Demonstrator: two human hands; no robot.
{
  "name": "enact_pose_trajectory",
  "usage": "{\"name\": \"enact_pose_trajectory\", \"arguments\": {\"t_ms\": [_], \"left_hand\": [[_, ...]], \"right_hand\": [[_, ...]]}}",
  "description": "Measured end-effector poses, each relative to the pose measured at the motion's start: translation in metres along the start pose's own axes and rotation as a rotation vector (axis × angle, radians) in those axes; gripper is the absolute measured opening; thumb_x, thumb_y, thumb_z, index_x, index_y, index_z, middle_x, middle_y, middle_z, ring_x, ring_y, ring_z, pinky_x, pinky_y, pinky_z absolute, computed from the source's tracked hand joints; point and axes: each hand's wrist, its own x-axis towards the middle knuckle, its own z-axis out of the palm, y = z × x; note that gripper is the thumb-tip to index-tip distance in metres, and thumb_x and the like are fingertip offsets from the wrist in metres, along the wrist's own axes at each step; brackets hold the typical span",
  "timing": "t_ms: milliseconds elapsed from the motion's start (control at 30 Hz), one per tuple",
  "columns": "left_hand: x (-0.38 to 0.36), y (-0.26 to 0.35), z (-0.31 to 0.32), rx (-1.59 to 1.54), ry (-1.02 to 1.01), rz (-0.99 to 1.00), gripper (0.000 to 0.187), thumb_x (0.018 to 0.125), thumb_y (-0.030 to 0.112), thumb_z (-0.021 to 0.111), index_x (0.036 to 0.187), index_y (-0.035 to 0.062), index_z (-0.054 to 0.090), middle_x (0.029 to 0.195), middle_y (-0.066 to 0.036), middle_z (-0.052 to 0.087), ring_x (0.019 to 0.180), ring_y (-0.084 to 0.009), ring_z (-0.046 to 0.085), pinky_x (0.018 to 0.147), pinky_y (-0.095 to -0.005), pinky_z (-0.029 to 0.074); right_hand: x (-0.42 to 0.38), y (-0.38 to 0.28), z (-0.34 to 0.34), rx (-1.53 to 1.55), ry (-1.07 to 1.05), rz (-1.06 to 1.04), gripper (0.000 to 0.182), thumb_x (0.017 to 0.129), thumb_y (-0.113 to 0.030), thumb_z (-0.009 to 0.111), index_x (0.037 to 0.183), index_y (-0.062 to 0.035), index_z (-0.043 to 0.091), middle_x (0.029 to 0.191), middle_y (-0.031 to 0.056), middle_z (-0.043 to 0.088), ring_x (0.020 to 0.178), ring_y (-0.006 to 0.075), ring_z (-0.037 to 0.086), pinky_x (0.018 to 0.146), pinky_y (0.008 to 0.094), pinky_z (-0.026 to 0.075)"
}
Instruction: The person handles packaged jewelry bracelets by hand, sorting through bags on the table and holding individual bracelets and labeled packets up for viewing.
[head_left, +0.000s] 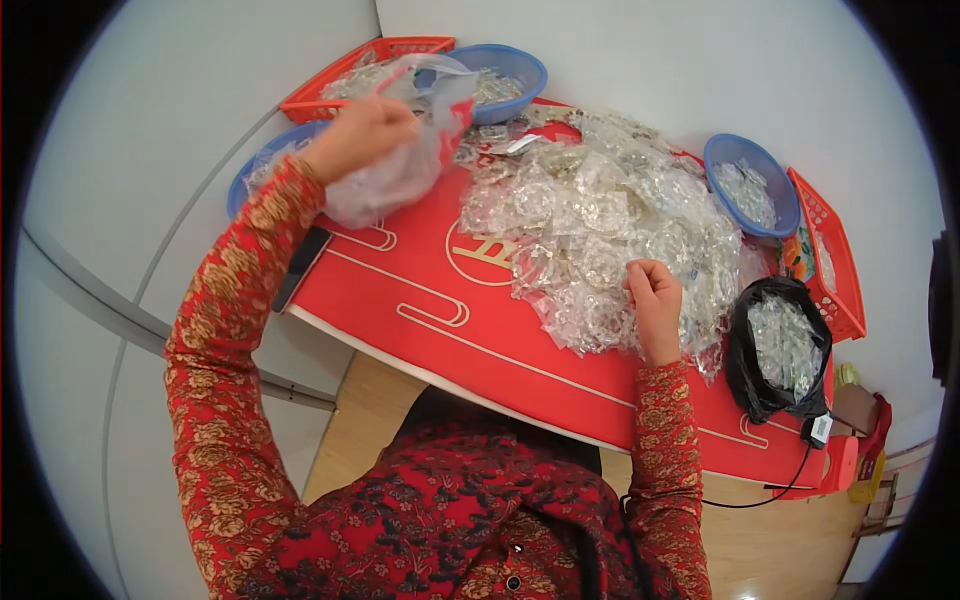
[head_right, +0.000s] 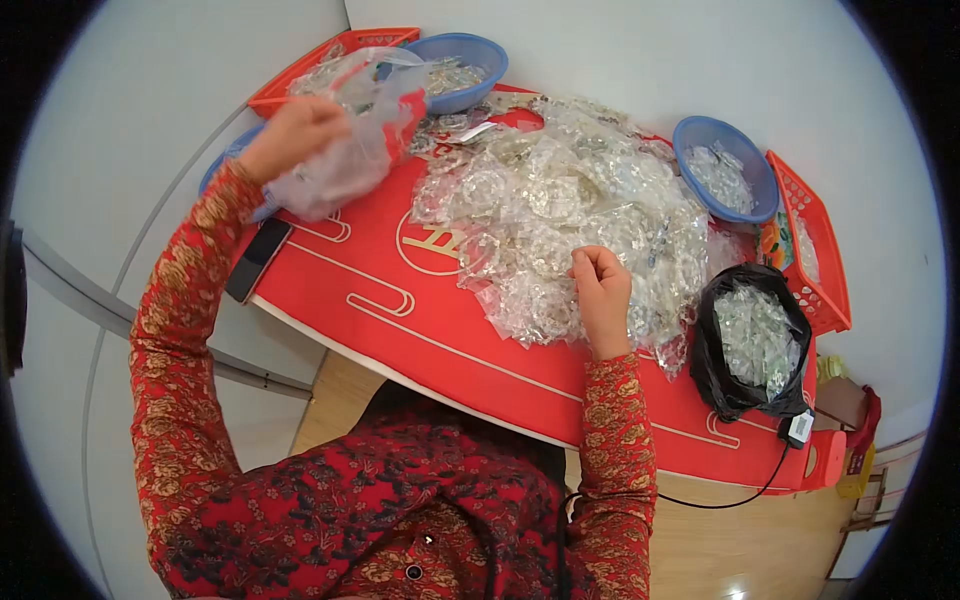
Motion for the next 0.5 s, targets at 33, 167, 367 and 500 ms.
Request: {"name": "enact_pose_trajectory", "arguments": {"t_ms": [33,167,367,500], "left_hand": [[-0.008,-0.006,0.015,0.027,-0.07,0.112,0.017,0.077,0.013,0.051,0.07,-0.0013,0.055,0.06,-0.013,0.052,0.054,-0.0201,0.047,0.054,-0.0306,0.041],[-0.033,-0.001,0.054,0.007,-0.393,0.15,0.02,0.08,0.016,0.05,0.073,-0.0021,0.054,0.055,-0.009,0.047,0.053,-0.0144,0.045,0.053,-0.0285,0.04],[-0.016,-0.001,0.033,-0.41,-0.528,-0.416,0.025,0.08,0.022,0.051,0.089,-0.0013,0.054,0.076,-0.009,0.053,0.065,-0.0115,0.051,0.059,-0.0255,0.045],[0.007,-0.077,0.053,0.213,-0.401,0.265,0.033,0.076,0.02,0.057,0.105,0.0032,0.052,0.093,-0.011,0.055,0.092,-0.0244,0.054,0.073,-0.0372,0.046]], "right_hand": [[0.001,0.0,-0.001,-0.014,-0.004,-0.013,0.015,0.084,-0.016,0.052,0.083,-0.0019,0.057,0.064,-0.0011,0.054,0.051,0.0024,0.042,0.046,0.0166,0.034],[0.0,0.001,0.0,-0.006,0.003,0.011,0.015,0.084,-0.016,0.053,0.083,-0.002,0.057,0.064,-0.0012,0.054,0.05,0.0022,0.042,0.046,0.0166,0.034],[0.0,0.0,0.0,0.026,0.014,0.025,0.015,0.084,-0.016,0.053,0.083,-0.0021,0.057,0.063,-0.0012,0.054,0.051,0.002,0.042,0.045,0.0164,0.034],[0.0,-0.002,0.0,0.024,0.009,0.022,0.014,0.083,-0.016,0.053,0.083,-0.0021,0.057,0.064,-0.0013,0.053,0.051,0.002,0.042,0.046,0.0164,0.034]]}}
